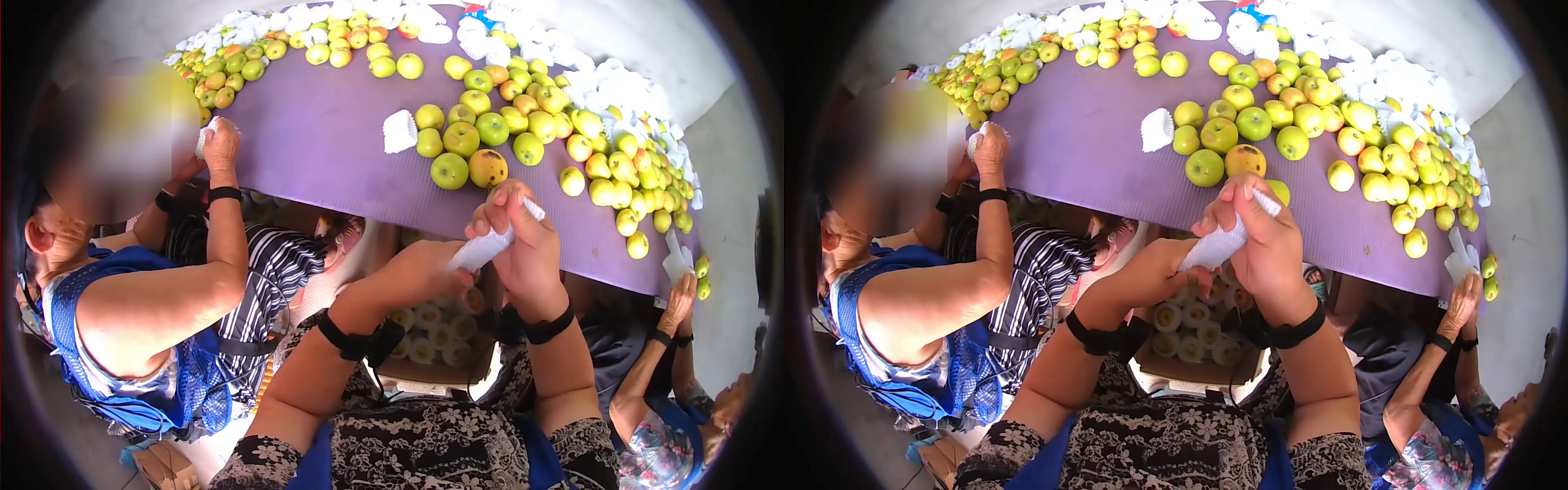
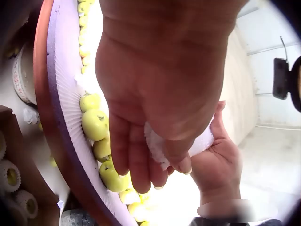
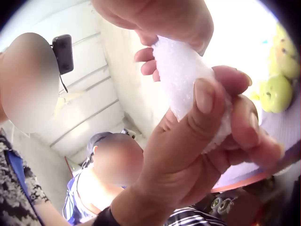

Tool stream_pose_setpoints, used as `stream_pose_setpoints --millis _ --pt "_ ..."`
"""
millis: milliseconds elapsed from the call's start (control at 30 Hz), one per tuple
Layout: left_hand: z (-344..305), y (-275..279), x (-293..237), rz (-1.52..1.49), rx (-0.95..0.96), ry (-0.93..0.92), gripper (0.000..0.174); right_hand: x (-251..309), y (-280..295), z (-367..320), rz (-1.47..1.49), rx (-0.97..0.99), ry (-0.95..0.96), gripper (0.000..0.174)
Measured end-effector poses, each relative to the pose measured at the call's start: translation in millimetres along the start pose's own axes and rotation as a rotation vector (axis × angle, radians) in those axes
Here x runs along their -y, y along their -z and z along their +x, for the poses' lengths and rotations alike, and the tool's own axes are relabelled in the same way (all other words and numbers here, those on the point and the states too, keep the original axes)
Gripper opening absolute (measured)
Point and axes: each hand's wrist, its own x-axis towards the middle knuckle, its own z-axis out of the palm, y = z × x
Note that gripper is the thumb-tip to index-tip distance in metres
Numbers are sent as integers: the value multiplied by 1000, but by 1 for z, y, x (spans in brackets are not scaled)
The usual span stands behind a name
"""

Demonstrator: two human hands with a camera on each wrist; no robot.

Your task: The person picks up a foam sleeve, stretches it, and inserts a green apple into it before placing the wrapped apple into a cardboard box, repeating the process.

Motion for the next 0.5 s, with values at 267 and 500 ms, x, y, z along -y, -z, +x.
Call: stream_pose_setpoints --millis 267,500 --pt "-12 15 18 -516 -35 -9 34 0 0 14 -46 -65 -74 40" --pt "-12 21 20 -497 45 -4 41 -9 17 8 -450 -280 -177 24"
